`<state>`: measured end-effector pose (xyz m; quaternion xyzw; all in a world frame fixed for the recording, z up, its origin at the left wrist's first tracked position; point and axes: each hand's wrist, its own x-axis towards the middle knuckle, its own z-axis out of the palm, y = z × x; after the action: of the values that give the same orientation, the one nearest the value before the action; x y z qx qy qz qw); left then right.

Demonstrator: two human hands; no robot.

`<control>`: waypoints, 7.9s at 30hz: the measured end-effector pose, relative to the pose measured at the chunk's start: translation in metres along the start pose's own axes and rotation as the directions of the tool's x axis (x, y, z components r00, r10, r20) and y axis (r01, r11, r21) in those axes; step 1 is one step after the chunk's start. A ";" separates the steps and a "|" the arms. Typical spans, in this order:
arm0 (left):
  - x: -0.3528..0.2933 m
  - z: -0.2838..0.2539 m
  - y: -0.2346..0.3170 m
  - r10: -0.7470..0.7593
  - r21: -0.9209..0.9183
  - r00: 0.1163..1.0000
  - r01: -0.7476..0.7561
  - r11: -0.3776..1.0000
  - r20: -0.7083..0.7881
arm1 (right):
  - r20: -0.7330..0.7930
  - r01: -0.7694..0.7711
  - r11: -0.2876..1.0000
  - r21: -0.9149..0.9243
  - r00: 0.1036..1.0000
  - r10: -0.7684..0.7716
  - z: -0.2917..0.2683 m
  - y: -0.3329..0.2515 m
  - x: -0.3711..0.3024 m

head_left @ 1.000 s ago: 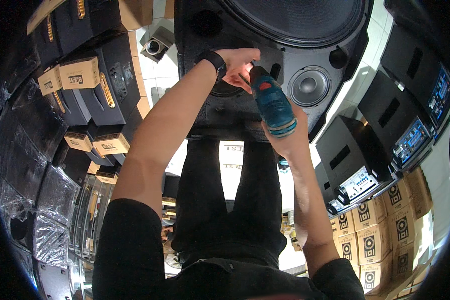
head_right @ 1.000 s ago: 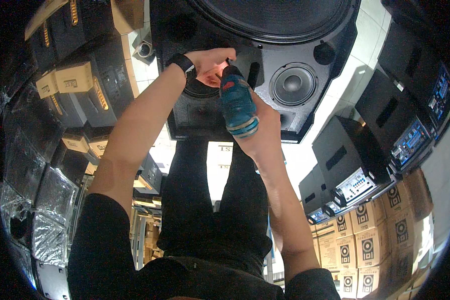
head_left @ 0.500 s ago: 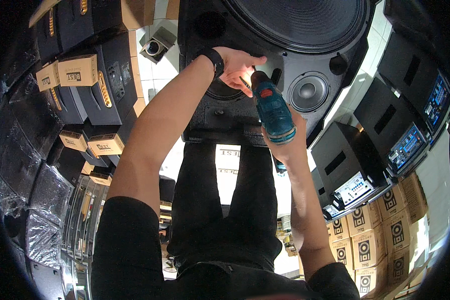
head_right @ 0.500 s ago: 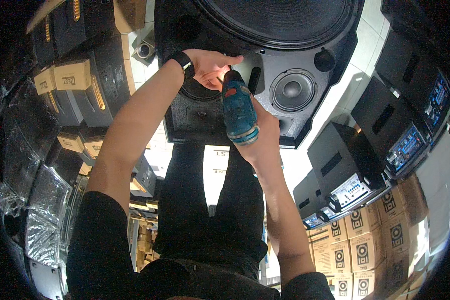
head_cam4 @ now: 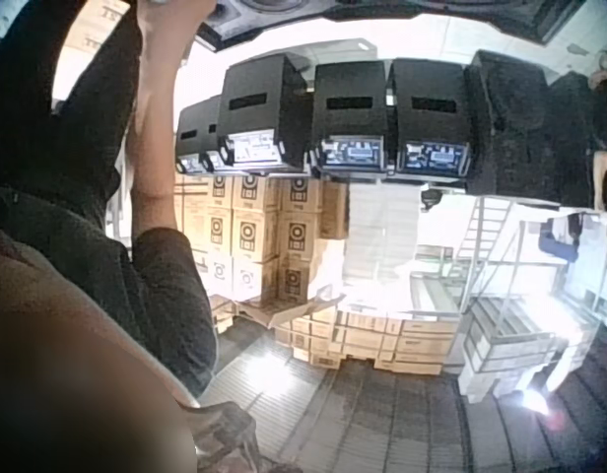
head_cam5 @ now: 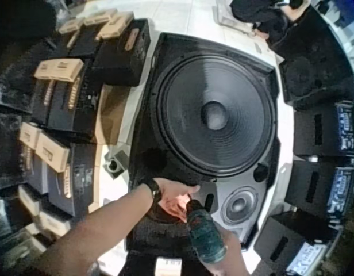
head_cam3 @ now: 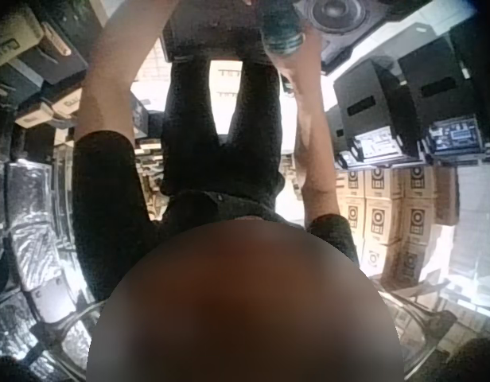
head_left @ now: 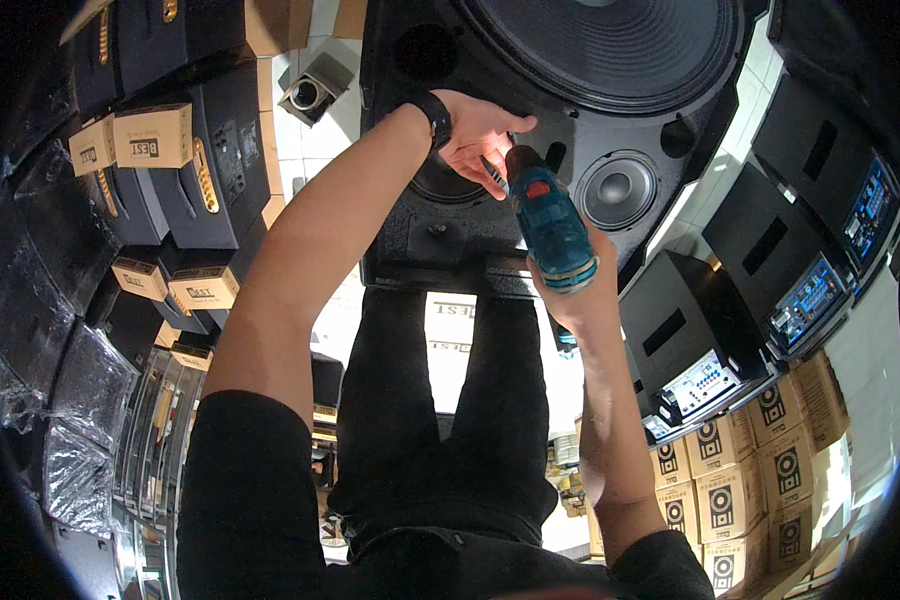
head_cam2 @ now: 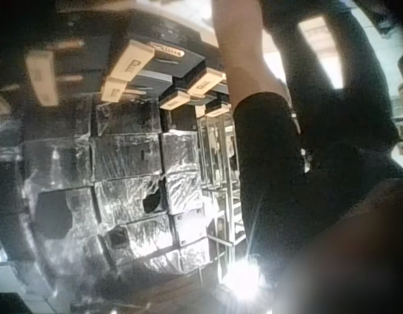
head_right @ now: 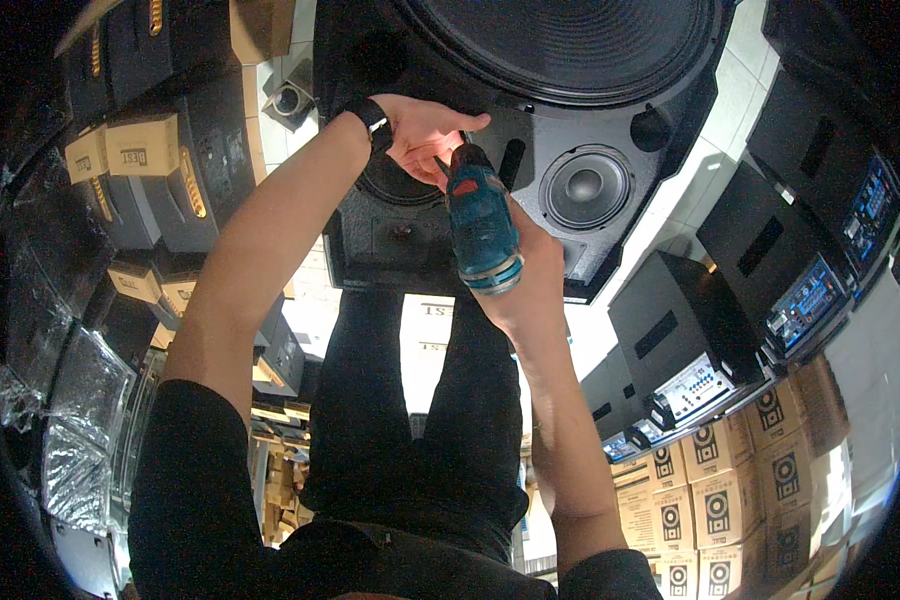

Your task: The person uses a cordless drill to fasten screws into a large speaker cabinet, securing the speaker drivers in place. They repeatedly position screws and drive them into multiple locations around the speaker cones.

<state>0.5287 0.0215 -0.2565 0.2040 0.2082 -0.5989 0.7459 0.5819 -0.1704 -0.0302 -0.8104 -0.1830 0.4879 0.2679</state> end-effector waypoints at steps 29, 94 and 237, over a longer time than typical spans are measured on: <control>-0.006 0.007 0.000 0.059 0.103 0.997 -0.054 0.993 -0.050 | 0.025 -0.119 0.993 0.000 0.993 0.119 0.003 -0.005 0.004; -0.050 0.250 -0.003 0.735 0.761 -0.243 -0.018 0.649 -0.633 | 0.030 0.048 0.995 0.090 0.998 -0.051 0.004 0.049 0.006; -0.028 0.188 -0.029 0.912 0.915 -0.364 -0.401 0.029 -0.188 | 0.116 0.309 0.924 -0.224 0.950 -0.290 -0.023 0.066 0.032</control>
<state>0.5069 -0.0653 -0.0868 0.7304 0.2021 0.2343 0.6089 0.6193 -0.2104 -0.0837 -0.7790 -0.3726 0.4478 0.2319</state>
